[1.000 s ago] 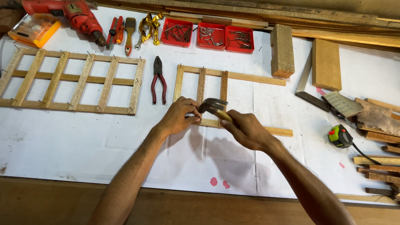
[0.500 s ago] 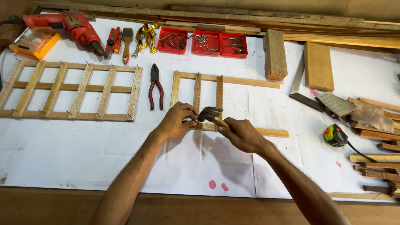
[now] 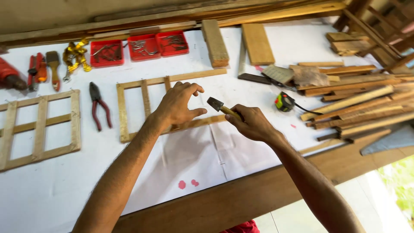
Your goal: Measuring, marking, and assembling small wooden lattice-style frames using a hammer, nails, and wire cutters.
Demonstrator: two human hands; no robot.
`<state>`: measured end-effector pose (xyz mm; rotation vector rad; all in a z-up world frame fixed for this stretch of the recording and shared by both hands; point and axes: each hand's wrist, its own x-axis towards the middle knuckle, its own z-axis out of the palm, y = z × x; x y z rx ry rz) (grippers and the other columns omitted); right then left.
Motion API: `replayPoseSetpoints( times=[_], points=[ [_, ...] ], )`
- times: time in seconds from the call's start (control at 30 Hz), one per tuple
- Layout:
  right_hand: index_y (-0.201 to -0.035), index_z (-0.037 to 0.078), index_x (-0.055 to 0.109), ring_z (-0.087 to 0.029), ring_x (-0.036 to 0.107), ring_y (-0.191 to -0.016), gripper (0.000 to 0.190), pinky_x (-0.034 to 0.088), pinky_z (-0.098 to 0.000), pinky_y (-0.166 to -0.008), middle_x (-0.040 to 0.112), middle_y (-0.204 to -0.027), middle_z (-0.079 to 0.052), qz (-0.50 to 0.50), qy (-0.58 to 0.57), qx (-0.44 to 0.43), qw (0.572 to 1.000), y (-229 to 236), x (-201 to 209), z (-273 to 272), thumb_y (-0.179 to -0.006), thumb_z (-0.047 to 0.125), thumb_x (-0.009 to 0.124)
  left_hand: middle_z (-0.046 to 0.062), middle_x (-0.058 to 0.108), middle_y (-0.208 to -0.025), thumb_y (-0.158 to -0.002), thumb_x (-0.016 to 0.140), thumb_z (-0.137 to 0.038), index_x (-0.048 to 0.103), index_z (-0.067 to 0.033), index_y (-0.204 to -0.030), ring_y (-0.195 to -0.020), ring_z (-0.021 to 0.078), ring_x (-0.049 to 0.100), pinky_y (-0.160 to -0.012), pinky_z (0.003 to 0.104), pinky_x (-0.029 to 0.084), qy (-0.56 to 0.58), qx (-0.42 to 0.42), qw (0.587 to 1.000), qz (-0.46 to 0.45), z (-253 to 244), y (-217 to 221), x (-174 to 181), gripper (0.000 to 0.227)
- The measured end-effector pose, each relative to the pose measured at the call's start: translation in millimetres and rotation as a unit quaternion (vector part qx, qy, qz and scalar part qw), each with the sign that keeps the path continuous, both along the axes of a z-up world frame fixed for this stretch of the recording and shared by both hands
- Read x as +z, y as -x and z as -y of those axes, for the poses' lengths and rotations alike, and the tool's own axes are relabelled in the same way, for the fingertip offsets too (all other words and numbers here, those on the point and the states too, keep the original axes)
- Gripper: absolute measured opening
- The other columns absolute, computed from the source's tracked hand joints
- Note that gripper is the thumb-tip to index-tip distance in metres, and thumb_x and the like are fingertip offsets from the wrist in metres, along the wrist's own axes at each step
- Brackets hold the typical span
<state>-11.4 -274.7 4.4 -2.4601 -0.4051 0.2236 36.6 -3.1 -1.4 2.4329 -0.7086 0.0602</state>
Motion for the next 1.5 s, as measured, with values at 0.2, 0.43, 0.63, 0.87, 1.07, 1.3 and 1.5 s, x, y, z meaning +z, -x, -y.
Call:
replayPoseSetpoints(
  times=[0.2, 0.43, 0.63, 0.87, 1.07, 1.3, 1.5],
  points=[
    [-0.109, 0.003, 0.072, -0.022, 0.064, -0.059, 0.035, 0.049, -0.042, -0.056, 0.068, -0.069, -0.011, 0.018, 0.008, -0.13, 0.991, 23.4, 2.9, 86.3, -0.094, 0.035, 0.069, 0.005, 0.07, -0.114, -0.07, 0.09, -0.048, 0.064, -0.0169, -0.124, -0.117, 0.0254, 0.059, -0.1, 0.043, 0.05, 0.025, -0.113, 0.993, -0.027, 115.1, -14.2, 9.8, 0.067],
    [-0.108, 0.006, 0.075, -0.023, 0.067, -0.057, 0.035, 0.052, -0.0412, -0.056, 0.074, -0.073, -0.011, -0.012, 0.032, -0.216, 0.976, 37.5, -22.2, 162.9, -0.088, 0.036, 0.072, 0.009, 0.068, -0.118, -0.066, 0.091, -0.059, 0.063, -0.0117, -0.123, -0.119, 0.0292, 0.056, -0.099, 0.046, 0.05, 0.039, -0.195, 0.979, -0.037, 203.3, -32.3, -50.1, 0.08],
    [-0.105, 0.007, 0.075, -0.021, 0.072, -0.063, 0.035, 0.058, -0.0396, -0.06, 0.076, -0.079, -0.01, -0.032, 0.062, -0.175, 0.982, 30.7, -48.4, 197.3, -0.081, 0.033, 0.077, 0.008, 0.068, -0.111, -0.056, 0.09, -0.071, 0.064, -0.0099, -0.107, -0.115, 0.0284, 0.058, -0.097, 0.044, 0.053, -0.049, -0.209, 0.975, -0.056, 241.0, -31.1, -69.8, 0.083],
    [-0.104, 0.007, 0.076, -0.026, 0.069, -0.095, 0.043, 0.058, -0.0402, -0.079, 0.071, -0.105, -0.014, 0.035, 0.044, -0.101, 0.993, -3.3, -69.7, 218.5, -0.078, 0.04, 0.083, 0.007, 0.066, -0.104, -0.054, 0.091, -0.07, 0.066, -0.0087, -0.099, -0.111, 0.0274, 0.06, -0.093, 0.042, 0.054, -0.057, -0.214, 0.974, -0.05, 249.5, -40.3, -76.9, 0.08],
    [-0.12, 0.002, 0.068, -0.036, 0.065, -0.105, 0.058, 0.055, -0.0466, -0.085, 0.068, -0.114, -0.02, 0.187, 0.038, -0.142, 0.971, -55.0, -69.7, 199.6, -0.082, 0.043, 0.085, 0.007, 0.067, -0.107, -0.064, 0.089, -0.061, 0.069, -0.0094, -0.099, -0.114, 0.0275, 0.059, -0.095, 0.043, 0.054, -0.035, -0.179, 0.981, -0.06, 227.9, -47.7, -59.7, 0.065],
    [-0.133, -0.002, 0.059, -0.038, 0.068, -0.101, 0.069, 0.055, -0.0508, -0.09, 0.07, -0.11, -0.024, 0.163, 0.036, -0.147, 0.975, -74.5, -78.4, 184.9, -0.082, 0.038, 0.083, 0.006, 0.068, -0.107, -0.078, 0.086, -0.042, 0.068, -0.01, -0.098, -0.109, 0.0282, 0.059, -0.092, 0.043, 0.053, 0.002, -0.094, 0.995, -0.03, 145.0, -35.0, -19.8, 0.042],
    [-0.127, -0.003, 0.061, -0.031, 0.07, -0.107, 0.053, 0.056, -0.0458, -0.092, 0.073, -0.116, -0.023, 0.246, -0.031, -0.124, 0.961, -81.4, -48.4, 113.0, -0.098, 0.039, 0.074, 0.006, 0.068, -0.105, -0.082, 0.084, -0.04, 0.067, -0.0097, -0.097, -0.109, 0.0281, 0.059, -0.091, 0.044, 0.051, 0.029, -0.02, 0.999, 0.013, 69.8, -18.1, -2.4, 0.038]
  ],
)
